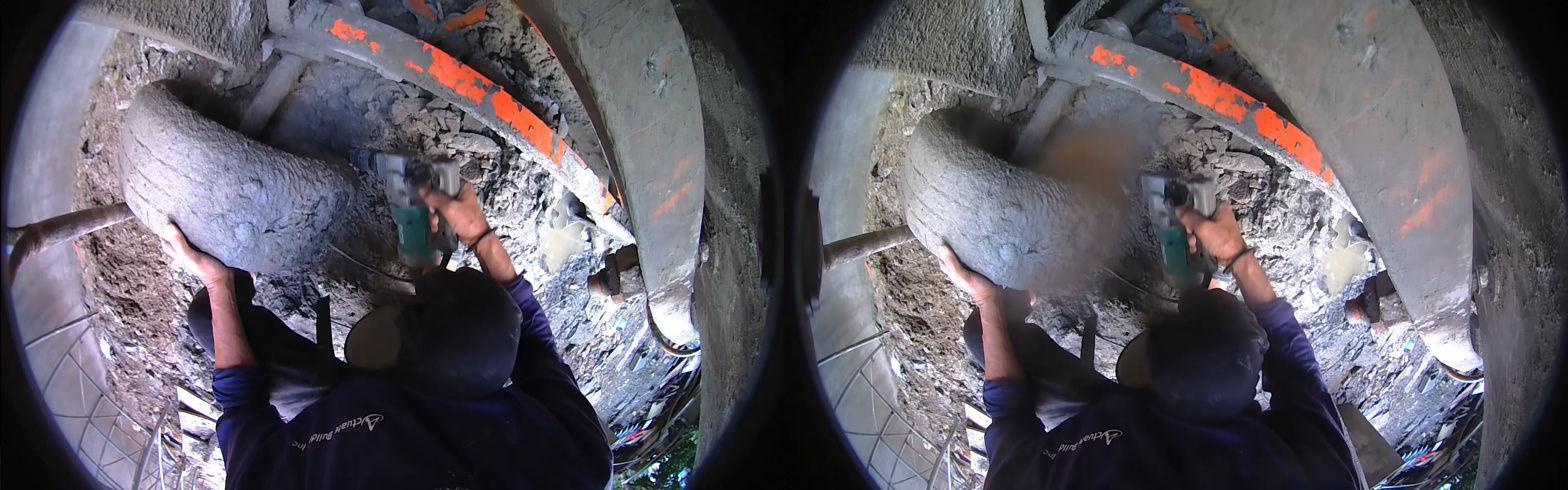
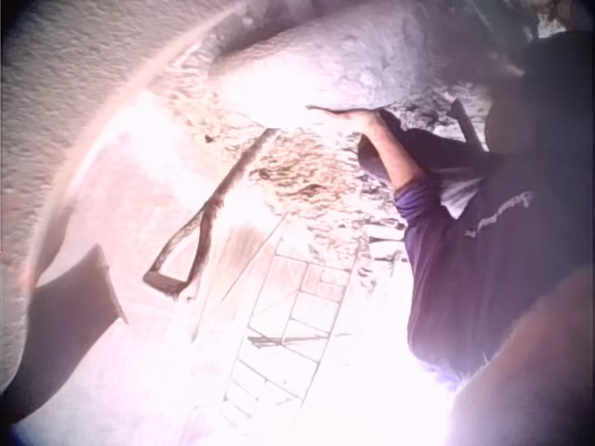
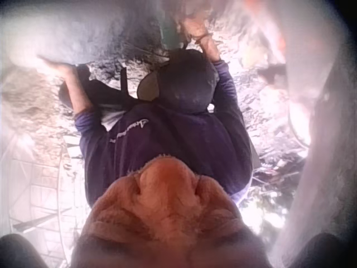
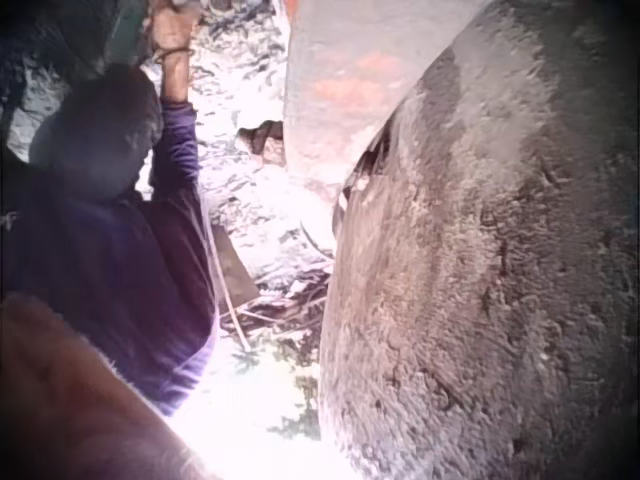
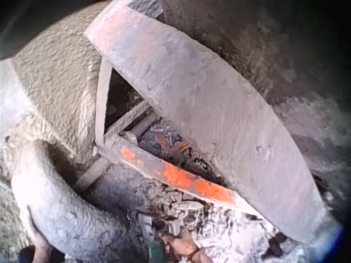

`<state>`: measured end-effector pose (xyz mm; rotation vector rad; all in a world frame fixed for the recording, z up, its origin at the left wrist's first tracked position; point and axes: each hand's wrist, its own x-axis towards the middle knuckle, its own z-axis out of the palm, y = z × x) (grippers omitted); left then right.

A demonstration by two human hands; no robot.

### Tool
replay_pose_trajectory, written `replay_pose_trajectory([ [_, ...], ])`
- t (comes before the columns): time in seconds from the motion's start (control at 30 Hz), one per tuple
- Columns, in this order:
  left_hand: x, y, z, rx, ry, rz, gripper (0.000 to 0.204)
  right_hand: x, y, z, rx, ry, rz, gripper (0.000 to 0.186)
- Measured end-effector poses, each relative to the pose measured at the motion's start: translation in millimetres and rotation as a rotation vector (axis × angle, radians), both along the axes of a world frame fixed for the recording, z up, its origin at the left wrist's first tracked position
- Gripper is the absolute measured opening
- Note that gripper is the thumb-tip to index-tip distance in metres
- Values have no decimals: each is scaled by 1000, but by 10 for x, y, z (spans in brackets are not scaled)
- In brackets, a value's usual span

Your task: The person uses a handheld power grinder to smooth the surface of a large, curved stone object. They hold the stone steady with one hand while operating the grinder with the other, moving it along the surface to remove material.

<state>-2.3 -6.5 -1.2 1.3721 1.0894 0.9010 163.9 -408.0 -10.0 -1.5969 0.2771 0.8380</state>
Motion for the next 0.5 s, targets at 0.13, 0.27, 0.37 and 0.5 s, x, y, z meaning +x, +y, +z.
replay_pose_trajectory([
  [0.13, -37, 42, -38, -50, -5, 0, 85, -136, 117, 3, -75, -19, 37, 23],
  [0.27, 37, -19, 5, -40, 48, 43, 92, 339, 763, 527, 1, -120, 178, 22],
  [0.37, 31, 8, -33, -104, -20, 39, 93, 497, 1184, 1165, -33, -198, 409, 19],
  [0.5, -28, 21, -85, -136, -13, 96, 95, 588, 1417, 1659, -9, -377, 591, 21],
])
